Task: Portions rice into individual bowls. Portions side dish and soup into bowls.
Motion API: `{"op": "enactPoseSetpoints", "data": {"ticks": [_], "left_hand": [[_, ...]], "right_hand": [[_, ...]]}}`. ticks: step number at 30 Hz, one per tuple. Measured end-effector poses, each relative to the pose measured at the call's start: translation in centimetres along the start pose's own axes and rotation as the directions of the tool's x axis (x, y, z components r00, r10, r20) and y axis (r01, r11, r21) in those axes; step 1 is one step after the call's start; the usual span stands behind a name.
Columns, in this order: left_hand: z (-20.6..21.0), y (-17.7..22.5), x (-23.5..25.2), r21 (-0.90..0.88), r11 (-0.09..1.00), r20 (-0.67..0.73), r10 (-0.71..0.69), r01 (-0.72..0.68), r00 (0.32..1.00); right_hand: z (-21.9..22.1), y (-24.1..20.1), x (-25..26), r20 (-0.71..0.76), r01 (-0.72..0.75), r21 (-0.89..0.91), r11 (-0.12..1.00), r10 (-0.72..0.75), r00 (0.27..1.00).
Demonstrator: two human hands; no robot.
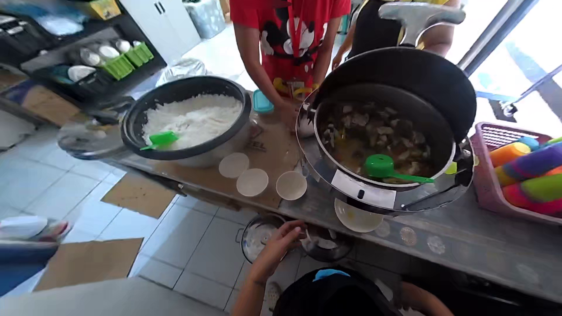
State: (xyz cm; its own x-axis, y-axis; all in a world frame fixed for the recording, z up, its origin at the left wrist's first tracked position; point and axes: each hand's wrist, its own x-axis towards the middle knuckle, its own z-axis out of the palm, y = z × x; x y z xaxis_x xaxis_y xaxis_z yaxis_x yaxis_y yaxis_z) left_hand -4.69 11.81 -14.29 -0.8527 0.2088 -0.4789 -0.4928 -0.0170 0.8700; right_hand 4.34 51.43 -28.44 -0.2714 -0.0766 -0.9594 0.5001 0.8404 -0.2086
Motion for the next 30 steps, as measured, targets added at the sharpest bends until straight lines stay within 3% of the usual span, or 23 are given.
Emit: {"op": "enactPoseSetpoints", "data": {"ticks": [1,2,3,4,5,6,7,8,9,11,14,16,19,24,27,30], "left_hand": [[0.0,-0.6,1.1,-0.050,0.995,-0.085,-0.085,0.080,0.993],[0.0,-1.0,2.5,-0.137,0.982,-0.162,-0.155,0.133,0.975],[-0.2,-1.3,4.0,-0.239,0.959,-0.225,-0.205,0.150,0.953],[-0.2,-1.2,5.5,-0.326,0.934,-0.273,-0.240,0.145,0.931],[-0.3,-0.9,6.9,-0.394,0.909,-0.302,-0.266,0.134,0.915],[-0.3,-0.6,8.3,-0.437,0.891,-0.322,-0.283,0.124,0.903],[-0.2,-0.4,9.3,-0.460,0.881,-0.336,-0.293,0.116,0.895],[0.0,-0.1,10.0,-0.465,0.879,-0.347,-0.294,0.108,0.891],[0.5,0.2,10.3,-0.457,0.884,-0.358,-0.286,0.101,0.889],[1.5,0.0,9.5,-0.423,0.902,-0.363,-0.256,0.087,0.896],[1.9,-1.7,7.2,-0.403,0.907,-0.350,-0.277,0.123,0.895],[1.2,-2.6,7.5,-0.417,0.894,-0.360,-0.329,0.165,0.873],[-1.4,-2.9,10.3,-0.394,0.912,-0.445,-0.297,0.113,0.845],[-4.5,-2.5,16.4,-0.347,0.927,-0.460,-0.301,0.143,0.836],[-5.0,-2.3,17.7,-0.172,0.959,-0.463,-0.282,0.227,0.841],[-6.0,-2.1,16.7,0.027,0.973,-0.381,-0.203,0.230,0.902]], "right_hand": [[-2.1,-1.8,-3.6,-0.012,0.172,-0.009,0.985,-0.172,0.985],[-4.6,-3.6,-7.9,-0.032,0.386,0.005,0.922,-0.386,0.922],[-7.2,-4.8,-12.0,-0.103,0.629,-0.008,0.778,-0.626,0.773],[-9.8,-5.8,-15.4,-0.208,0.818,-0.082,0.570,-0.812,0.545],[-12.2,-6.9,-18.4,-0.326,0.894,-0.213,0.395,-0.891,0.316],[-14.4,-8.1,-20.8,-0.429,0.878,-0.371,0.303,-0.894,0.127],[-16.1,-9.2,-22.3,-0.502,0.798,-0.531,0.286,-0.864,-0.024],[-17.4,-10.3,-23.1,-0.534,0.675,-0.663,0.322,-0.836,-0.126],[-18.2,-11.3,-23.4,-0.530,0.547,-0.753,0.366,-0.830,-0.174],[-18.1,-12.6,-23.0,-0.469,0.492,-0.802,0.337,-0.867,-0.170],[-16.4,-13.2,-21.4,-0.259,0.810,-0.580,0.090,-0.963,-0.078],[-15.5,-13.4,-20.6,-0.066,0.944,-0.330,0.014,-0.998,-0.008],[-13.6,-14.4,-20.1,0.056,0.985,-0.168,0.025,-0.998,0.034],[-11.9,-16.0,-20.0,0.034,0.986,-0.148,0.071,-0.996,0.077],[-10.5,-17.4,-19.7,-0.013,0.966,-0.212,0.147,-0.989,0.148],[-8.3,-20.2,-19.3,-0.057,0.954,-0.218,0.205,-0.979,0.197]]}}
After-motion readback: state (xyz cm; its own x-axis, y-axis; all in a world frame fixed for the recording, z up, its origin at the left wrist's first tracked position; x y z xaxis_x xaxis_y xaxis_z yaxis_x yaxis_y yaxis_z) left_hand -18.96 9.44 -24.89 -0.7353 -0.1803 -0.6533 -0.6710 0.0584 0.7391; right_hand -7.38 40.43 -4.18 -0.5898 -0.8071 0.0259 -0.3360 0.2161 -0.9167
